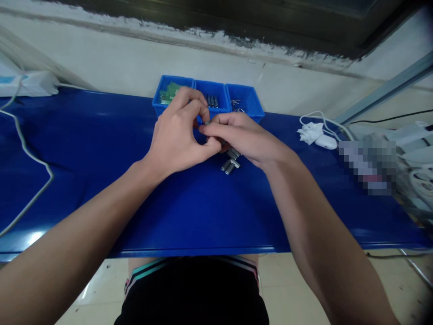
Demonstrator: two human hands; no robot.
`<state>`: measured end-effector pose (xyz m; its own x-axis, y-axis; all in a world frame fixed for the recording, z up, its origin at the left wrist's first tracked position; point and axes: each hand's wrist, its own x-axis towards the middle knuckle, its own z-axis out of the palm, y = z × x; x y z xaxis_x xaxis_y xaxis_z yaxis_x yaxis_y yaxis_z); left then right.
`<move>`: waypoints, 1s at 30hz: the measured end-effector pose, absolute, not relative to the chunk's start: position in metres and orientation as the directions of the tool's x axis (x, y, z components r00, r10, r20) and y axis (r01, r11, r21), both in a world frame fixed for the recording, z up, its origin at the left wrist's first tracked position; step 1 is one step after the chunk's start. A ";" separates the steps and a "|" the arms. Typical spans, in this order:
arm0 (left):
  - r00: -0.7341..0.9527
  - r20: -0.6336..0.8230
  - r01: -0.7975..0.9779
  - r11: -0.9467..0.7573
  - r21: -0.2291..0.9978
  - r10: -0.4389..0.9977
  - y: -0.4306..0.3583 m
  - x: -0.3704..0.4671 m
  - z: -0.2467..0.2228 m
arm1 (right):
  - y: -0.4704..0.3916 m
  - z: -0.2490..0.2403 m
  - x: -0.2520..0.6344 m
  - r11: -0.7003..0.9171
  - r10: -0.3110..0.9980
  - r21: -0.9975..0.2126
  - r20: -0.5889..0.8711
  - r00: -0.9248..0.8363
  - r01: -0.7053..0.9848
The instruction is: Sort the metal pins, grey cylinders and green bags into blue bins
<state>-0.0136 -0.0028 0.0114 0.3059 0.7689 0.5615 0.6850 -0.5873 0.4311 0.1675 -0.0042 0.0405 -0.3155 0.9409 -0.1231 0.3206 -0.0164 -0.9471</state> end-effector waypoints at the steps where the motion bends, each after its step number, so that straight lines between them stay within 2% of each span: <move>1: 0.309 0.558 0.687 -0.586 0.429 0.770 -0.003 -0.014 0.012 | -0.004 0.041 0.167 -0.030 0.935 -0.951 -0.136 -0.329 0.307; 5: 0.314 0.554 0.686 -0.588 0.429 0.771 -0.004 -0.014 0.012 | -0.003 0.041 0.166 -0.066 0.924 -0.972 -0.144 -0.354 0.225; 11: 0.308 0.560 0.679 -0.590 0.437 0.769 0.003 -0.019 0.007 | 0.004 0.042 0.182 -0.062 0.947 -0.983 -0.112 -0.301 0.170; 14: 0.265 0.568 0.705 -0.559 0.437 0.779 0.008 -0.023 0.004 | 0.018 0.050 0.198 -0.005 0.983 -0.976 -0.045 -0.179 0.216; 18: 0.242 0.542 0.772 -0.498 0.395 0.805 0.011 -0.024 0.003 | 0.055 0.064 0.206 0.056 0.998 -0.921 0.043 -0.043 0.386; 21: 0.258 0.492 0.864 -0.426 0.268 0.831 0.009 -0.024 -0.001 | 0.089 0.074 0.196 0.090 0.996 -0.783 0.079 -0.045 0.615; 24: 0.264 0.422 0.928 -0.348 0.133 0.867 0.008 -0.024 -0.010 | 0.114 0.078 0.176 0.094 0.994 -0.543 0.008 -0.107 0.834; 28: 0.266 0.283 0.947 -0.305 0.102 0.922 0.010 -0.024 -0.021 | 0.128 0.076 0.147 0.089 0.983 -0.209 -0.137 -0.119 0.974; 30: 0.260 0.249 0.951 -0.292 0.101 0.933 0.011 -0.024 -0.022 | 0.132 0.073 0.138 0.095 0.981 -0.106 -0.158 -0.111 0.990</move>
<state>-0.0239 0.0114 -0.0223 0.2597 0.9330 0.2490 0.9512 -0.2917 0.1007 0.1376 0.1318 0.0726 -0.1107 0.9812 -0.1582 0.9898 0.0946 -0.1062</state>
